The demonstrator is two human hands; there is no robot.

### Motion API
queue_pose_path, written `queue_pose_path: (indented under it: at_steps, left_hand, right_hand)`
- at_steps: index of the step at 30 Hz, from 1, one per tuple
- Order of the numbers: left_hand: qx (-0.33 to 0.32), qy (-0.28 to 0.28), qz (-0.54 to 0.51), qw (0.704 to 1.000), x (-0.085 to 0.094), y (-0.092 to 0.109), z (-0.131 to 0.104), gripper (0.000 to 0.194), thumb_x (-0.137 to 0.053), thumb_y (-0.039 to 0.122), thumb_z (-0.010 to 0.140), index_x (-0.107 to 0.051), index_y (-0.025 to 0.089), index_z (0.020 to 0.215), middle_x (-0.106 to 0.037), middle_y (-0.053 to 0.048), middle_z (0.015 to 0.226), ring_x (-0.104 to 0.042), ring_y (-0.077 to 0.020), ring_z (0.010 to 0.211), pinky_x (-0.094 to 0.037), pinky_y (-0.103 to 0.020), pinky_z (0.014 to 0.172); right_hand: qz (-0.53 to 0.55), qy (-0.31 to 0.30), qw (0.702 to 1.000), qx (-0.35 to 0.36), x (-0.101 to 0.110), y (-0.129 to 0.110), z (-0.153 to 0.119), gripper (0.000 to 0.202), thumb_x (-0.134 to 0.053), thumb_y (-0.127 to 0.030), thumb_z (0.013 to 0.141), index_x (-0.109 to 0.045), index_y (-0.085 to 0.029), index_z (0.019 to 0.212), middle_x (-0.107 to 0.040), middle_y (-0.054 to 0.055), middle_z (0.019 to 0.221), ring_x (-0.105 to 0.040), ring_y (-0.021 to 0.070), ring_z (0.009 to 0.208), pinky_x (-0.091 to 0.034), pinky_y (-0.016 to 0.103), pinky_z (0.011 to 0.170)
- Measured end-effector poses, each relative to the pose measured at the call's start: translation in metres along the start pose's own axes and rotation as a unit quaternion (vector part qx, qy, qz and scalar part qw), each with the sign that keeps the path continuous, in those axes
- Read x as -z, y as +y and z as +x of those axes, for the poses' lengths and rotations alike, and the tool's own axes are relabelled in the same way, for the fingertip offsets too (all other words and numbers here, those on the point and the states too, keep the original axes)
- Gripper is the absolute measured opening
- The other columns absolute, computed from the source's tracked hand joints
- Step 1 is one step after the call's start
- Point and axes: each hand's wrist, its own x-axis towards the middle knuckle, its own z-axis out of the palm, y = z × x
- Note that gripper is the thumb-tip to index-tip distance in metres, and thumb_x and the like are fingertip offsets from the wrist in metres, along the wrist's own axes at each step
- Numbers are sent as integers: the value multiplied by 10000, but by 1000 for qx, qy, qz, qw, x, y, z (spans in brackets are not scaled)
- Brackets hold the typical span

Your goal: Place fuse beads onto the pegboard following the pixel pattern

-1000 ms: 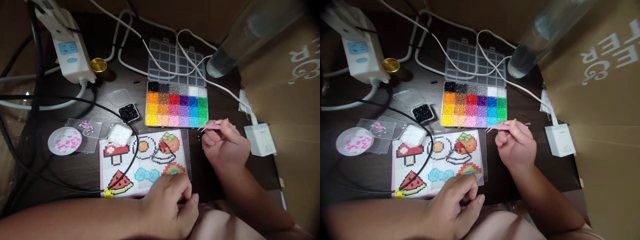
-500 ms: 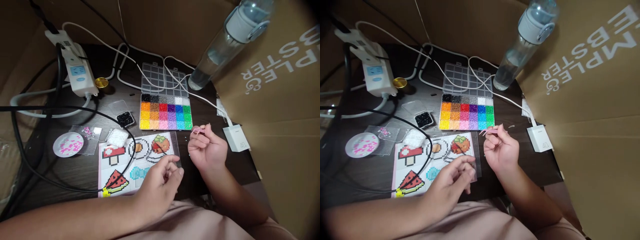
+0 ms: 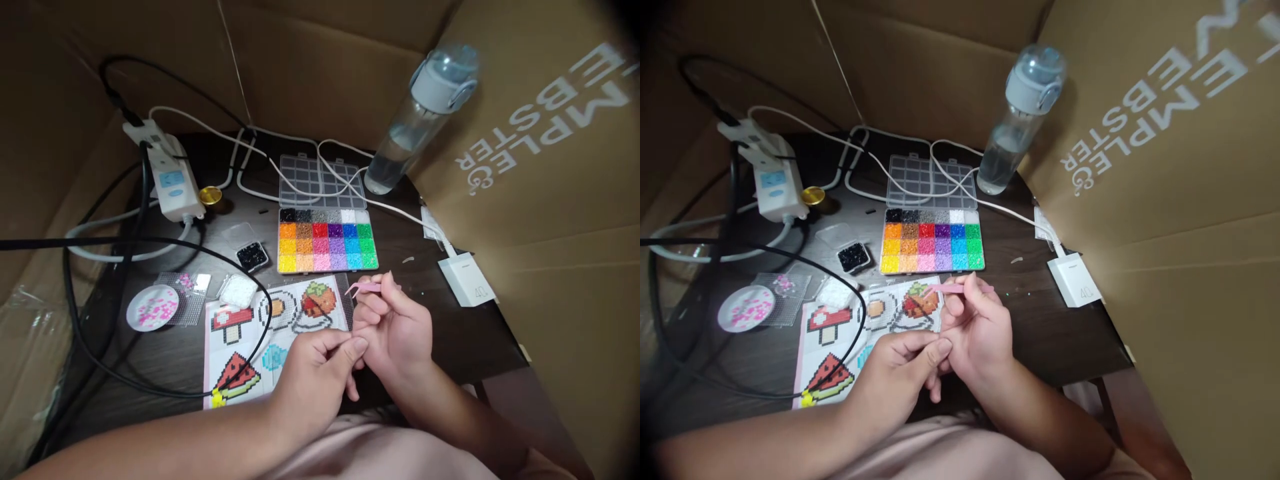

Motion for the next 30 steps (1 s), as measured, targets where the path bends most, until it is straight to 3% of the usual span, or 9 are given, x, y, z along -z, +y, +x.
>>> queue_pose_path:
  at_steps: [8, 12, 14, 15, 18, 23, 30]
  left_hand:
    - [-11, -22, 43, 999, -15, 5, 6, 386, -467, 487, 908, -552, 185, 683, -479, 43, 473, -551, -134, 414, -466, -260, 484]
    - [-73, 21, 145, 986, -16, 24, 21, 390, -432, 471, 944, -628, 174, 785, -591, -13, 575, -572, -155, 452, -490, -295, 492]
    - [-132, 68, 229, 962, -9, 40, 35, 311, -488, 421, 932, -686, 184, 904, -689, -66, 781, -631, -177, 600, -522, -320, 598]
    - [-165, 86, 276, 943, -5, 48, 43, 254, -529, 377, 915, -703, 193, 929, -706, -87, 878, -663, -207, 761, -535, -346, 726]
    - [-212, 99, 414, 880, 6, 67, 68, 195, -568, 282, 887, -720, 183, 816, -691, -116, 865, -636, -282, 948, -475, -431, 906]
    - [-197, 60, 565, 799, 10, 77, 100, 245, -564, 270, 893, -706, 186, 711, -693, -90, 804, -641, -249, 833, -468, -370, 816]
    - [-172, 30, 655, 735, 12, 86, 120, 258, -609, 295, 888, -688, 198, 663, -690, -53, 725, -633, -211, 741, -430, -304, 684]
  right_hand:
    - [-30, -4, 996, 87, 4, -8, -2, 210, -836, -324, 723, -700, -168, 688, -656, -12, 678, -510, 18, 450, -445, 100, 412]
    - [-20, 1, 988, 151, 17, -32, 0, 171, -849, -291, 698, -734, -165, 710, -680, 0, 676, -523, 26, 454, -454, 124, 419]
    - [-32, 8, 979, 199, 29, -45, 1, 153, -835, -277, 715, -742, -157, 720, -689, 12, 685, -534, 33, 464, -454, 135, 420]
    - [-44, 11, 974, 221, 36, -50, 1, 150, -830, -275, 722, -744, -152, 723, -689, 16, 687, -540, 36, 468, -456, 139, 423]
    - [-75, 20, 962, 263, 57, -59, 1, 147, -821, -286, 736, -750, -157, 735, -692, 20, 702, -557, 52, 474, -468, 164, 427]
    - [-106, 16, 963, 248, 79, -54, 2, 158, -796, -318, 771, -755, -168, 745, -679, 19, 653, -563, 84, 465, -490, 207, 434]
    - [-94, -2, 974, 208, 86, -55, 4, 169, -794, -323, 782, -766, -160, 748, -665, 21, 606, -561, 74, 451, -475, 184, 429]
